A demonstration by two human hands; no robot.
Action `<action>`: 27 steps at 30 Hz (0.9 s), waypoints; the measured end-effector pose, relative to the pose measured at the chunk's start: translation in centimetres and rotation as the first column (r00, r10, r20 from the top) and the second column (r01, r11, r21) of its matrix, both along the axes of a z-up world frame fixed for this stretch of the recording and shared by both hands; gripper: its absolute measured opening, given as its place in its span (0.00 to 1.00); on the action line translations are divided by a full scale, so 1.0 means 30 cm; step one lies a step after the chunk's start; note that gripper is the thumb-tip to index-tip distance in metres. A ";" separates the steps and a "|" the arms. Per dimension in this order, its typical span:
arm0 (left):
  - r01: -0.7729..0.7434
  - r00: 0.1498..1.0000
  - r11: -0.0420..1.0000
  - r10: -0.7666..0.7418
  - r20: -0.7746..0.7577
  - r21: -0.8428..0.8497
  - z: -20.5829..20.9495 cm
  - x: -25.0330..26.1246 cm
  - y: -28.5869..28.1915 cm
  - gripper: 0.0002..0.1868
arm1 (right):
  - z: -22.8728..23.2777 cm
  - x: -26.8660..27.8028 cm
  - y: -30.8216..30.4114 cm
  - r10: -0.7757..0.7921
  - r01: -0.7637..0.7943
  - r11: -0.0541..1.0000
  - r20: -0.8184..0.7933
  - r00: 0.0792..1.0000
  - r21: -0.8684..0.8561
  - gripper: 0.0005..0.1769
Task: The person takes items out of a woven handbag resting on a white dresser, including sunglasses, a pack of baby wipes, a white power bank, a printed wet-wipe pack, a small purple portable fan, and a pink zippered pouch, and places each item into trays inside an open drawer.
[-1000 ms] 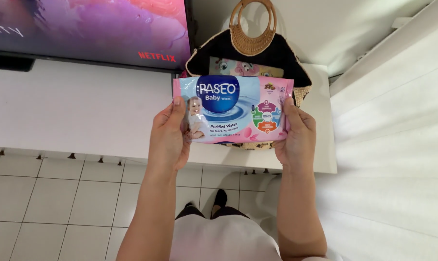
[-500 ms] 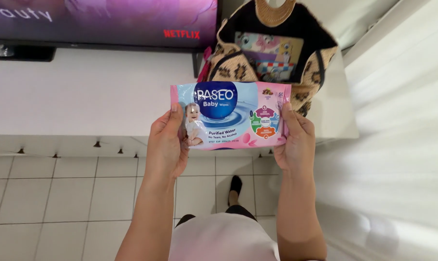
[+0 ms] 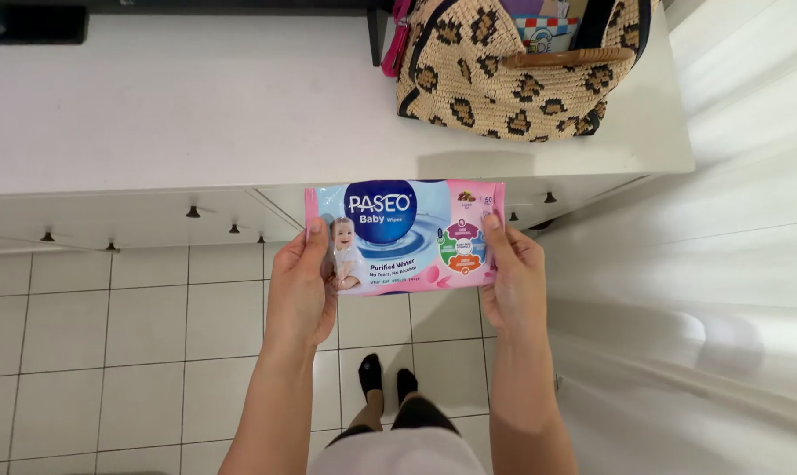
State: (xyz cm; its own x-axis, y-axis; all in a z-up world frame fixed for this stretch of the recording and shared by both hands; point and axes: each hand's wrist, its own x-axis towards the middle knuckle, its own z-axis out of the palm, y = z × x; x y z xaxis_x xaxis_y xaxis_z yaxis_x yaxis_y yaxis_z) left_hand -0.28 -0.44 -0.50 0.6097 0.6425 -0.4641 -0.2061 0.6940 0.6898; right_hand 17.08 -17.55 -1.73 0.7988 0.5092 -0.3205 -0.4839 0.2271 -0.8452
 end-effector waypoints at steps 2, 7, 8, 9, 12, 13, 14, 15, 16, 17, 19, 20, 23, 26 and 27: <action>-0.014 0.998 1.000 0.014 -0.053 0.004 -0.041 -0.011 -0.025 0.17 | -0.017 -0.023 -0.010 0.038 -0.037 0.998 0.014 0.999 -0.053 0.14; 0.021 1.000 0.997 -0.020 -0.019 0.070 -0.219 -0.053 -0.090 0.14 | -0.152 -0.052 -0.044 0.141 -0.133 0.986 0.077 0.987 -0.100 0.18; 0.002 1.000 0.999 -0.003 0.024 0.038 -0.270 -0.055 -0.103 0.14 | -0.198 -0.056 -0.051 0.154 -0.145 0.984 0.086 0.984 -0.100 0.19; -0.015 0.998 1.000 0.015 0.066 0.005 -0.325 -0.055 -0.116 0.14 | -0.248 -0.057 -0.057 0.140 -0.131 0.986 0.084 0.987 -0.098 0.20; -0.143 0.952 0.980 0.174 0.254 -0.135 -0.502 -0.072 -0.195 0.18 | -0.424 -0.079 -0.081 0.096 -0.087 0.991 0.083 0.992 -0.101 0.20; -0.191 0.915 0.963 0.246 0.321 -0.192 -0.568 -0.067 -0.226 0.20 | -0.489 -0.090 -0.085 0.082 -0.073 0.992 0.090 0.993 -0.102 0.19; -0.261 0.909 0.929 0.328 0.257 -0.261 -0.635 -0.065 -0.258 0.20 | -0.556 -0.103 -0.089 0.071 -0.061 0.993 0.096 0.993 -0.104 0.18; -0.332 0.896 0.886 0.403 0.187 -0.323 -0.701 -0.067 -0.297 0.21 | -0.623 -0.117 -0.091 0.061 -0.051 0.993 0.089 0.994 -0.107 0.18; -0.402 0.875 0.836 0.471 0.113 -0.375 -0.769 -0.074 -0.319 0.21 | -0.693 -0.136 -0.086 0.050 -0.041 0.994 0.083 0.995 -0.106 0.18; -0.370 0.875 0.877 0.440 0.203 -0.307 -0.841 -0.078 -0.331 0.19 | -0.763 -0.157 -0.080 0.040 -0.032 0.994 0.076 0.996 -0.105 0.17; -0.326 0.855 0.933 0.361 0.372 -0.155 -0.989 -0.088 -0.358 0.18 | -0.904 -0.197 -0.071 0.034 -0.027 0.995 0.069 0.997 -0.101 0.18; -0.323 0.873 0.935 0.354 0.337 -0.146 -1.062 -0.101 -0.362 0.19 | -0.974 -0.221 -0.061 0.029 -0.023 0.995 0.065 0.997 -0.100 0.18; -0.319 0.901 0.940 0.340 0.268 -0.119 -1.275 -0.119 -0.358 0.21 | -1.189 -0.277 -0.038 0.037 -0.033 0.998 0.091 0.995 -0.054 0.19; -0.331 0.896 0.939 0.345 0.279 -0.098 -1.465 -0.136 -0.343 0.20 | -1.401 -0.307 -0.012 0.029 -0.024 0.998 0.095 0.995 -0.051 0.19; -0.331 0.895 0.940 0.342 0.288 -0.088 -1.525 -0.140 -0.335 0.20 | -1.468 -0.312 -0.002 0.026 -0.021 0.999 0.114 0.993 -0.041 0.19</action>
